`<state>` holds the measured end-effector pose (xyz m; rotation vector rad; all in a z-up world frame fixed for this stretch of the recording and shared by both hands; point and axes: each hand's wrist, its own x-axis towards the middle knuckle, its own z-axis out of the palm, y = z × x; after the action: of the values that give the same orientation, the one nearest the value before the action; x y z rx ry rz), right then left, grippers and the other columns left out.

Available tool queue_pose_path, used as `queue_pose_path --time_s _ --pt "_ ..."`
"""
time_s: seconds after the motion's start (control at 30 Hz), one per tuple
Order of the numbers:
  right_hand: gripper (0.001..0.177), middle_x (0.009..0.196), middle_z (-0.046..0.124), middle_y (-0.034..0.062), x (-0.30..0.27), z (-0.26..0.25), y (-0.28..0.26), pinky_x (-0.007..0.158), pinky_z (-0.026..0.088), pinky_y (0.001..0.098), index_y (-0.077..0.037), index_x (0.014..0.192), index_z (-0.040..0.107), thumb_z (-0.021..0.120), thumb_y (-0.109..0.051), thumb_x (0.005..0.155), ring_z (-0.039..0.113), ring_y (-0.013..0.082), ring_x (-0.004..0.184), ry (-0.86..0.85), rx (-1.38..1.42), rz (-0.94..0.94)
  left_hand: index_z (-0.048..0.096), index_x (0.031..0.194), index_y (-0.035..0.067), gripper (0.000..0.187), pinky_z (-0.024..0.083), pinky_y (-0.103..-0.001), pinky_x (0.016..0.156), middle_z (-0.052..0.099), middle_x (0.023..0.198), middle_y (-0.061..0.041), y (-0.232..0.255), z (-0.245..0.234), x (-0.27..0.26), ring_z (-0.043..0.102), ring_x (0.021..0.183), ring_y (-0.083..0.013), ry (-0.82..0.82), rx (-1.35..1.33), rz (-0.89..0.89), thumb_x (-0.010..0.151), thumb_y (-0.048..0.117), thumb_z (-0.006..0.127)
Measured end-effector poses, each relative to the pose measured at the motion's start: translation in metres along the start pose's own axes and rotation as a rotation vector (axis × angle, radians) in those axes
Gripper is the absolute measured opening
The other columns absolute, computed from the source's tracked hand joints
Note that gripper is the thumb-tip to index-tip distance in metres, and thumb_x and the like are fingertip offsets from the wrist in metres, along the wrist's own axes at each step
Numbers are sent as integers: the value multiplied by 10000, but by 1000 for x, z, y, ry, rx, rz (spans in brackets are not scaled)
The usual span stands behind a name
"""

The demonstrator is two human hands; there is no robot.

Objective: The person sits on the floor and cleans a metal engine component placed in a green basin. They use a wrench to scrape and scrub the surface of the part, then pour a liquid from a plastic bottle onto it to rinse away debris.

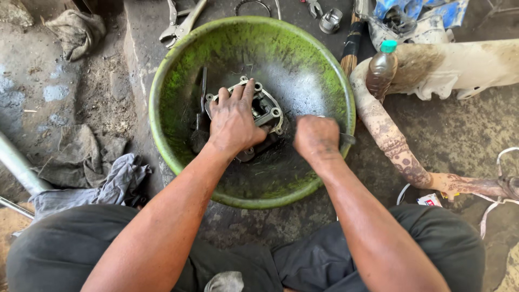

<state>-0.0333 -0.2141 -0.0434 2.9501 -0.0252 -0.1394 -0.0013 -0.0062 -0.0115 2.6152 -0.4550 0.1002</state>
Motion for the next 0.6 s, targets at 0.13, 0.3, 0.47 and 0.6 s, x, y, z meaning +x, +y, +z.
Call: queue_pose_path --time_s 0.13,0.3,0.47,0.6 --pt "129 874 756 147 -16 -17 -13 744 604 472 -111 881 778 654 -81 862 745 320 794 108 24 -101 386 1520 44 1115 418 -591 1015 548 1394 -159 -14 4 -2 472 1255 -425 27 -1 119 590 404 885" --pt "353 1016 756 98 -55 -67 -39 915 562 455 -220 1115 752 749 -161 767 720 287 933 -414 94 -392 377 1528 131 1135 385 -559 1072 504 1467 -125 -10 -18 9 453 1300 -392 -109 -5 117 557 375 911" --pt "252 1061 767 55 -62 -124 -5 893 600 409 -145 1178 733 679 -145 932 749 212 903 -85 572 -12 454 1471 100 954 383 -540 1128 522 1487 -178 11 -32 -3 451 1349 -395 77 -62 456 605 230 833" --pt "219 1040 755 105 -66 -141 20 846 676 381 -70 1088 751 769 -169 893 747 170 921 222 1507 -46 353 1578 149 709 478 -480 1105 630 1336 -128 43 -42 -7 627 1230 -254 -474 -1046 220 937 276 628"
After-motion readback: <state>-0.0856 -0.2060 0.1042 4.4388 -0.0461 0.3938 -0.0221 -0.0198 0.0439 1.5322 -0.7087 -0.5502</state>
